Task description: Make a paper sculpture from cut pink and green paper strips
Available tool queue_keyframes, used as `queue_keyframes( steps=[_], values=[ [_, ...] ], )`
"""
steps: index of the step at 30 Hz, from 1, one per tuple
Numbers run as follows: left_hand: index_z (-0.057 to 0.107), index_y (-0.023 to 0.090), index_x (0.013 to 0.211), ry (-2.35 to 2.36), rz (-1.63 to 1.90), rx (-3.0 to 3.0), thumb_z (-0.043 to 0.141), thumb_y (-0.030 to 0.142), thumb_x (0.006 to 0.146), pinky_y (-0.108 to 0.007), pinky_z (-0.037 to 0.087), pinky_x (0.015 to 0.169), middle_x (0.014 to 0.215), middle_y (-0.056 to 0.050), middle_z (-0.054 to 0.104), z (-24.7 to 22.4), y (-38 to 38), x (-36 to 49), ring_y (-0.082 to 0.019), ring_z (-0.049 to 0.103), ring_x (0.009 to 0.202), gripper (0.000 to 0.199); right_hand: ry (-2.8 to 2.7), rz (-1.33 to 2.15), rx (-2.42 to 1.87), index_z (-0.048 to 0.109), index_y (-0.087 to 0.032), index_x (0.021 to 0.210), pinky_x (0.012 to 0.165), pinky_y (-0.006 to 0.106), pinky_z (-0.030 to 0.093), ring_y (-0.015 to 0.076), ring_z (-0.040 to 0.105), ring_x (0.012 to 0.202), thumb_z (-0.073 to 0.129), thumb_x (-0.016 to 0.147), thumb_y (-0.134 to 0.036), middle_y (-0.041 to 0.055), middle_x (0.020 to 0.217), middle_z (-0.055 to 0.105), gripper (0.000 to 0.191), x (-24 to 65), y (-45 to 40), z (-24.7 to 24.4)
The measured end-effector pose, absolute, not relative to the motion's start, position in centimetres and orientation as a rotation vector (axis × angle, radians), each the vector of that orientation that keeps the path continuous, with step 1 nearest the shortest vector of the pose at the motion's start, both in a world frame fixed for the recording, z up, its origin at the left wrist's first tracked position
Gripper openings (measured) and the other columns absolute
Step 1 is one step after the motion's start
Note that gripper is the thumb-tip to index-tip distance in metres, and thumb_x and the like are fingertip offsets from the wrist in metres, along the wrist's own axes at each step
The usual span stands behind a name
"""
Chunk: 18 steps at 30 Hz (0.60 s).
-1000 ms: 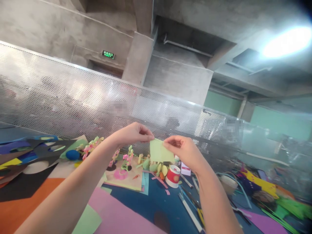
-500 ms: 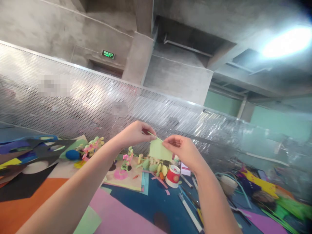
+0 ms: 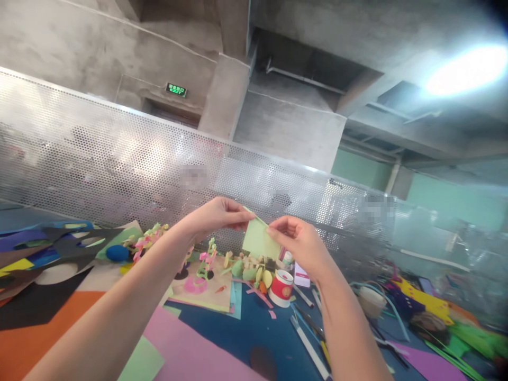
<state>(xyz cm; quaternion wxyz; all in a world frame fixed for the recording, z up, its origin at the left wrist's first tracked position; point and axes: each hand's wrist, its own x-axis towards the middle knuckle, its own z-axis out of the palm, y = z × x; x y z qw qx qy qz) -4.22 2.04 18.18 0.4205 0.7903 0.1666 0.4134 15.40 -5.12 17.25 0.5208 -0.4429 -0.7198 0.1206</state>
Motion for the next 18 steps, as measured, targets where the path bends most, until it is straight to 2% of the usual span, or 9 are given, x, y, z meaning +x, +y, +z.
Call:
queue_keyframes(
  steps=[3, 18],
  values=[
    [0.067, 0.014, 0.068, 0.42, 1.086, 1.979, 0.066, 0.034, 0.073, -0.022, 0.042, 0.066, 0.065, 0.0, 0.061, 18.16, 2.0, -4.14, -0.009, 0.052, 0.062, 0.021, -1.733, 0.281, -1.05, 0.062, -0.017, 0.077, 0.059, 0.027, 0.045, 0.0131, 0.056, 0.066, 0.064, 0.075, -0.03, 0.0019, 0.073, 0.062, 0.013, 15.3, -5.11, 17.28],
    [0.069, 0.016, 0.077, 0.439, 1.084, 2.111, 0.066, 0.034, 0.071, -0.026, 0.046, 0.075, 0.073, -0.001, 0.067, 17.89, 2.42, -4.09, -0.013, 0.06, 0.073, 0.019, -1.788, 0.408, -1.142, 0.065, -0.017, 0.082, 0.055, 0.026, 0.044, 0.0137, 0.058, 0.066, 0.064, 0.075, -0.034, 0.0048, 0.08, 0.067, 0.018, 15.74, -4.39, 16.93]
  ],
)
